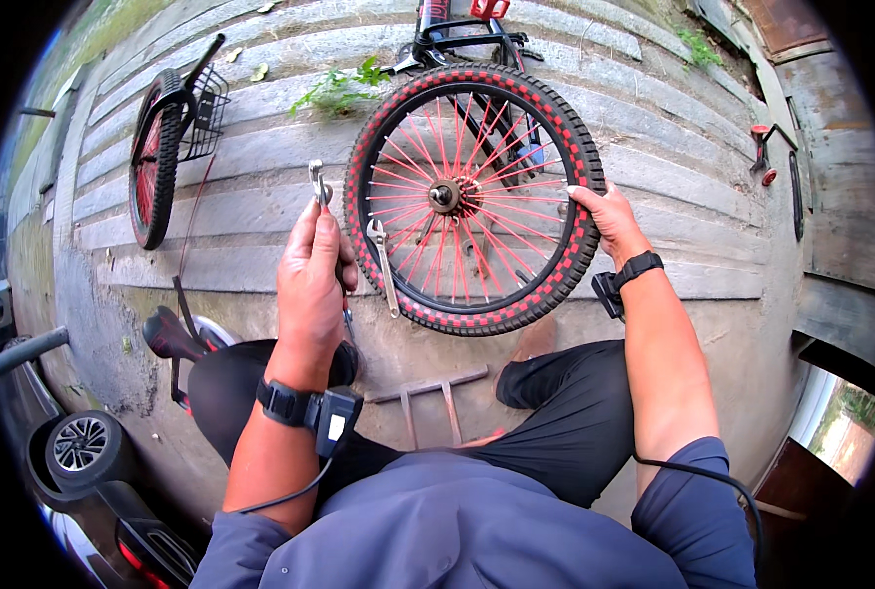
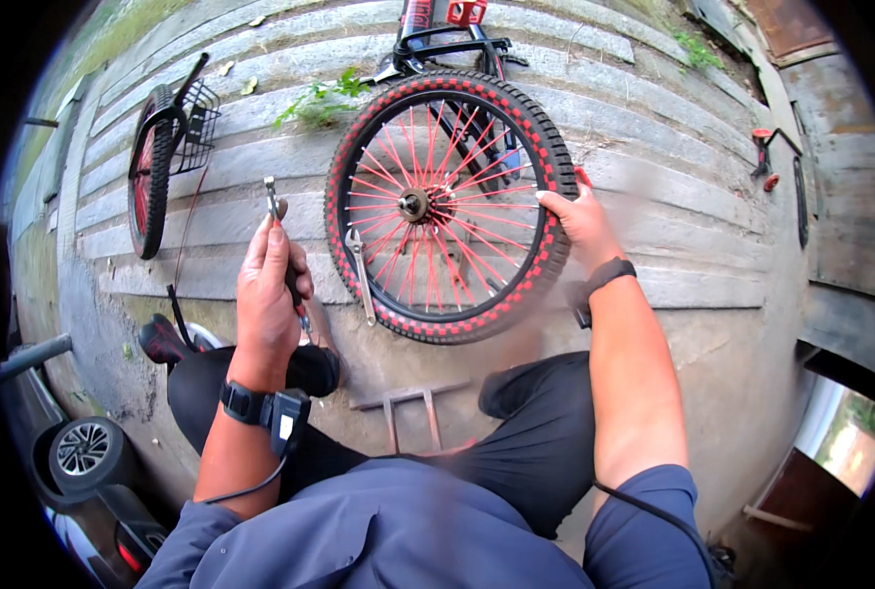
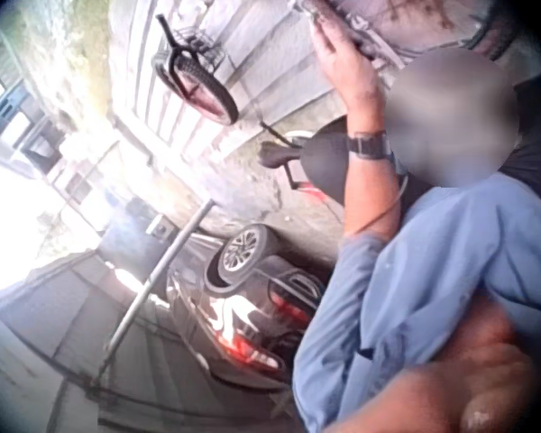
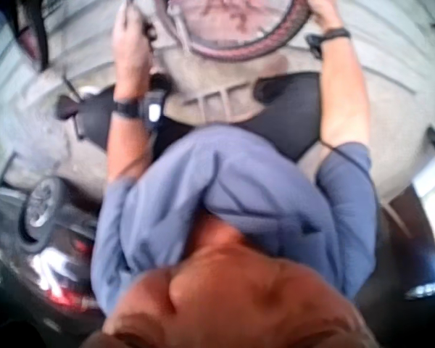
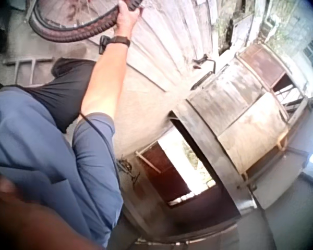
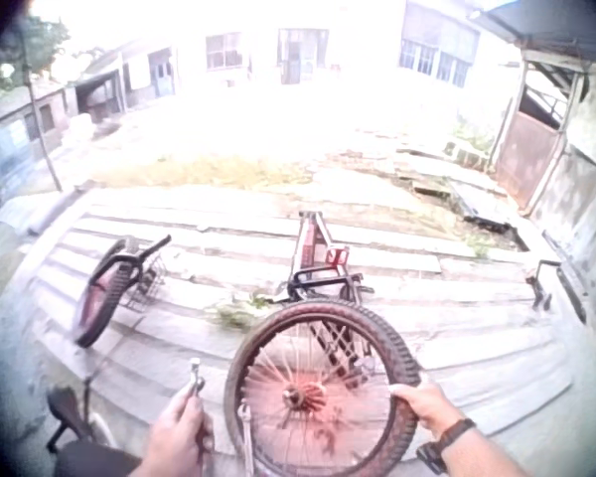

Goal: The person selects a wrench from a tray of tools and then uses it to adjust the axle nut on a bicycle wheel. The task involves moving from a tool station to the bicycle and performing a mechanical adjustment.

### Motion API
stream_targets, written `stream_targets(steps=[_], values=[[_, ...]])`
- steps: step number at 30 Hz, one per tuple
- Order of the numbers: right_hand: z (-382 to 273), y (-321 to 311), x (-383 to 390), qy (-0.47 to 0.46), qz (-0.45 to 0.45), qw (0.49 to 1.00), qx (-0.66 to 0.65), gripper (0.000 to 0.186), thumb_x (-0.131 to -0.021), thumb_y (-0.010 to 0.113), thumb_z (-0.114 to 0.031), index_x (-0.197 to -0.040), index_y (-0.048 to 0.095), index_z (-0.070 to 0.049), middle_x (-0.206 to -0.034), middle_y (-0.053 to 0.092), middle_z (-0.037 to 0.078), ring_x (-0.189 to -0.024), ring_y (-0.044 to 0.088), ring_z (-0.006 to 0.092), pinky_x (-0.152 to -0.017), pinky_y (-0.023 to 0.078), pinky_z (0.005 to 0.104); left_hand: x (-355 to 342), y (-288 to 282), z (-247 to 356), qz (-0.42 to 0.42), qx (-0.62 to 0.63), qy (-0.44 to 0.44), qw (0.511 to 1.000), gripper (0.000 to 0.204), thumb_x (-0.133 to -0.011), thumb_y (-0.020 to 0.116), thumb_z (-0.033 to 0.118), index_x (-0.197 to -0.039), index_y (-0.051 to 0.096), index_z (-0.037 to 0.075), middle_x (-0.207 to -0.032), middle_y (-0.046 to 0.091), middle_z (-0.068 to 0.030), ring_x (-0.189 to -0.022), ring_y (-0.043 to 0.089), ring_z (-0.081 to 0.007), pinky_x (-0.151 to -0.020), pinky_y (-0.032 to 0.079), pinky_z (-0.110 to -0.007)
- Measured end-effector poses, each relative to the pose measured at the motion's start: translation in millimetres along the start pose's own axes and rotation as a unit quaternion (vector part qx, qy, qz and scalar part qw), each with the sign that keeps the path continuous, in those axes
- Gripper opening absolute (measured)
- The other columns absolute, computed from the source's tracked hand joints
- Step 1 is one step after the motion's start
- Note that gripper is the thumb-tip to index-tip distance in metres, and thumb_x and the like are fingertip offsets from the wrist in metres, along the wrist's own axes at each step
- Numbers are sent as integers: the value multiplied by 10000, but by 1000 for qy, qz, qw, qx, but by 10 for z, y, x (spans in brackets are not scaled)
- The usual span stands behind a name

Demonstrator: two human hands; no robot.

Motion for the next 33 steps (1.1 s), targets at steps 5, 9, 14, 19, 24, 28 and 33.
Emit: stream_targets(steps=[5,9,14,19,24,28,33], values=[[-527,466,651,-138,52,983,110,723,-701,826,-195,-1258,472,101,-1065,642,149,-921,632,187,-825,528,324,182,-334,30,13,35,33,999,374,-1018,514,351,-1325,527,138,-724,508,34,-540,467,-36,-452,354,-184],[-1141,855,1248,-234,122,915,305,753,-643,824,-337,-1179,538,108,-1095,646,231,-970,649,288,-873,508,369,210,-458,102,3,56,59,997,328,-1015,522,344,-1251,557,119,-735,503,33,-555,454,-38,-472,357,-186],[-1568,1403,1763,-238,146,849,448,764,-632,807,-383,-1155,549,110,-1067,656,264,-1001,653,341,-889,502,389,255,-530,158,0,103,92,990,366,-1008,542,321,-1277,537,72,-746,499,37,-599,463,-31,-519,388,-189],[-1407,1631,1873,-242,80,889,382,740,-652,816,-349,-1162,528,104,-1037,666,234,-934,670,293,-855,515,361,249,-311,37,-49,114,108,986,380,-1006,548,291,-1310,506,67,-810,522,31,-666,506,-47,-583,411,-200],[-1277,1749,1872,-189,-17,963,190,701,-705,849,-289,-1199,493,56,-972,655,126,-823,646,203,-763,531,329,228,-143,-318,-76,49,109,990,432,-1007,540,221,-1370,457,3,-904,590,11,-692,504,-48,-627,442,-214],[-1251,1834,1953,-113,-134,979,105,627,-809,787,-210,-1280,441,17,-977,665,102,-832,656,139,-762,549,291,219,-130,-628,-55,2,71,996,420,-1003,527,197,-1350,465,-32,-916,588,1,-712,498,-58,-661,450,-223],[-1288,1607,1866,-98,-160,978,86,498,-846,744,-211,-1205,471,1,-970,660,122,-865,680,220,-836,563,349,264,-228,-1210,-30,-6,-16,999,409,-1003,510,196,-1353,463,-10,-852,544,-2,-765,508,-83,-710,429,-247]])
Point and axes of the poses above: each hand's wrist, its own x-axis away from the middle knuckle, its own y-axis out of the palm, z = x × y, the point moved 7 cm from there along -x, towards the middle knuckle
